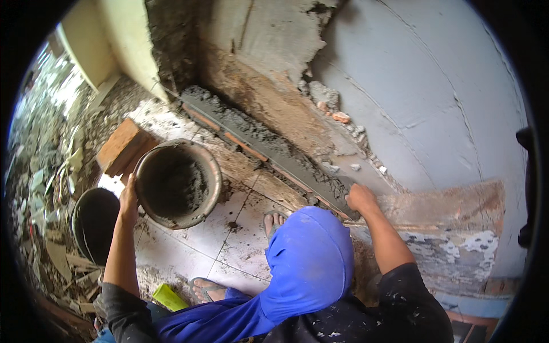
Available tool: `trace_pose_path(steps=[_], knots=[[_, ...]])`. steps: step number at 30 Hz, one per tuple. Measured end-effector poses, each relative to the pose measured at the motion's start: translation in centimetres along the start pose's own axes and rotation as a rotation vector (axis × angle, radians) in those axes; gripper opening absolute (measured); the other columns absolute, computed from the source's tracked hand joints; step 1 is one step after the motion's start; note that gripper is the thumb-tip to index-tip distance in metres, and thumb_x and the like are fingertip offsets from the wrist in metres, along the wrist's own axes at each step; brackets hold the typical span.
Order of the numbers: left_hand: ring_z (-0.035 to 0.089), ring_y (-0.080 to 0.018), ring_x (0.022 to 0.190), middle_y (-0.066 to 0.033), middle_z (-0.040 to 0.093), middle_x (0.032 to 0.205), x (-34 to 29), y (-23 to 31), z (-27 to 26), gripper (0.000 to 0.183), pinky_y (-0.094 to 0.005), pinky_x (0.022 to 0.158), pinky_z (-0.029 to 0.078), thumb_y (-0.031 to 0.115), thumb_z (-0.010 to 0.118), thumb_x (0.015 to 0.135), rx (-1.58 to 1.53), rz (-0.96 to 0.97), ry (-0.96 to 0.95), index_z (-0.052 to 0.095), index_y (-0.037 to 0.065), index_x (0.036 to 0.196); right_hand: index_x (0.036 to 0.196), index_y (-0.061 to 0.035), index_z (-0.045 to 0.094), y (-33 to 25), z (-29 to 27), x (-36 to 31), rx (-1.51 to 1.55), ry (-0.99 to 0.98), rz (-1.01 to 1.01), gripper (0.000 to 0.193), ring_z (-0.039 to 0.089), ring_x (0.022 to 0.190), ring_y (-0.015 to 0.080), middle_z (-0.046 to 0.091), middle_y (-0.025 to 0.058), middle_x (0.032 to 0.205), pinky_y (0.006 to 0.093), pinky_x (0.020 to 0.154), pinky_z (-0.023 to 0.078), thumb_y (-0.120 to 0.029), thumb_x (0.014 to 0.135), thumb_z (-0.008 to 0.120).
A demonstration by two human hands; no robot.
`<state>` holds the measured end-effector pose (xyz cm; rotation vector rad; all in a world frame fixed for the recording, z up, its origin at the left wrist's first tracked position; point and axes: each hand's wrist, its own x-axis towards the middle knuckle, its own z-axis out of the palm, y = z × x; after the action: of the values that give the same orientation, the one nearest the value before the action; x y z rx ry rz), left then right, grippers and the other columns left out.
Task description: The person scoops mortar from a bucket with a trowel and spreads it along a wall base. They place red bricks into the mortar, tap them into alignment, and continue adding mortar between bricks to build a low wall.
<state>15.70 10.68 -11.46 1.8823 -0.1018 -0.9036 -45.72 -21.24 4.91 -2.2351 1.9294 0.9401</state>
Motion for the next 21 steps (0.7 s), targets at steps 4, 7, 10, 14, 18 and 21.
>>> trace_pose_path(steps=[4,7,10,14,18,21], knots=[[0.065,-0.0204,0.102,-0.0133,0.073,0.115,-1.2,0.8,0.9,0.071,-0.0349,0.096,0.05,0.061,0.049,0.107,-0.026,0.052,-0.034,0.073,-0.003,0.124,0.109,-0.0016,0.08,-8.2,-4.1,3.4,-0.104,-0.05,-0.189,0.027,0.074,0.112,0.0385,0.076,0.0219,0.119,0.0478,0.095,0.06,-0.008,0.084,0.073],[0.064,-0.0222,0.112,-0.0153,0.073,0.121,-2.1,1.6,1.6,0.073,-0.0354,0.104,0.046,0.061,0.046,0.108,0.052,0.109,0.025,0.072,-0.004,0.128,0.107,-0.0015,0.081,-13.3,-7.0,4.5,-0.252,-0.118,-0.247,0.027,0.075,0.11,0.0375,0.076,0.0212,0.117,0.0469,0.093,0.06,-0.008,0.082,0.076],[0.065,-0.0229,0.107,-0.0159,0.074,0.114,-2.7,1.7,1.6,0.074,-0.0365,0.101,0.047,0.061,0.044,0.109,0.092,0.13,0.014,0.074,-0.006,0.121,0.106,0.0003,0.08,-15.2,-9.4,4.4,-0.326,-0.086,-0.319,0.027,0.075,0.109,0.0376,0.076,0.0241,0.115,0.0461,0.091,0.061,-0.008,0.081,0.074],[0.066,-0.0228,0.096,-0.0152,0.076,0.101,-2.3,1.0,1.1,0.076,-0.0369,0.092,0.05,0.062,0.043,0.109,0.05,0.127,-0.053,0.077,-0.006,0.112,0.097,0.004,0.08,-17.2,-12.0,4.3,-0.137,0.037,-0.361,0.022,0.075,0.107,0.0359,0.075,0.029,0.107,0.0435,0.092,0.059,-0.009,0.082,0.071],[0.067,-0.0215,0.105,-0.0144,0.075,0.112,-1.5,1.0,1.2,0.069,-0.0345,0.1,0.049,0.058,0.044,0.11,-0.033,0.141,-0.165,0.076,-0.002,0.121,0.085,0.0018,0.081,-25.1,-14.7,7.2,-0.259,0.039,-0.457,0.013,0.078,0.095,0.0317,0.077,0.0227,0.091,0.0401,0.087,0.06,-0.005,0.081,0.07],[0.068,-0.0224,0.104,-0.0153,0.076,0.111,-1.8,1.4,1.5,0.071,-0.0361,0.099,0.05,0.058,0.043,0.11,0.051,0.146,-0.126,0.075,-0.005,0.122,0.079,0.0003,0.081,-32.9,-17.3,10.1,-0.369,0.005,-0.496,0.012,0.079,0.086,0.0283,0.079,0.0166,0.083,0.0392,0.08,0.061,-0.001,0.08,0.069]])
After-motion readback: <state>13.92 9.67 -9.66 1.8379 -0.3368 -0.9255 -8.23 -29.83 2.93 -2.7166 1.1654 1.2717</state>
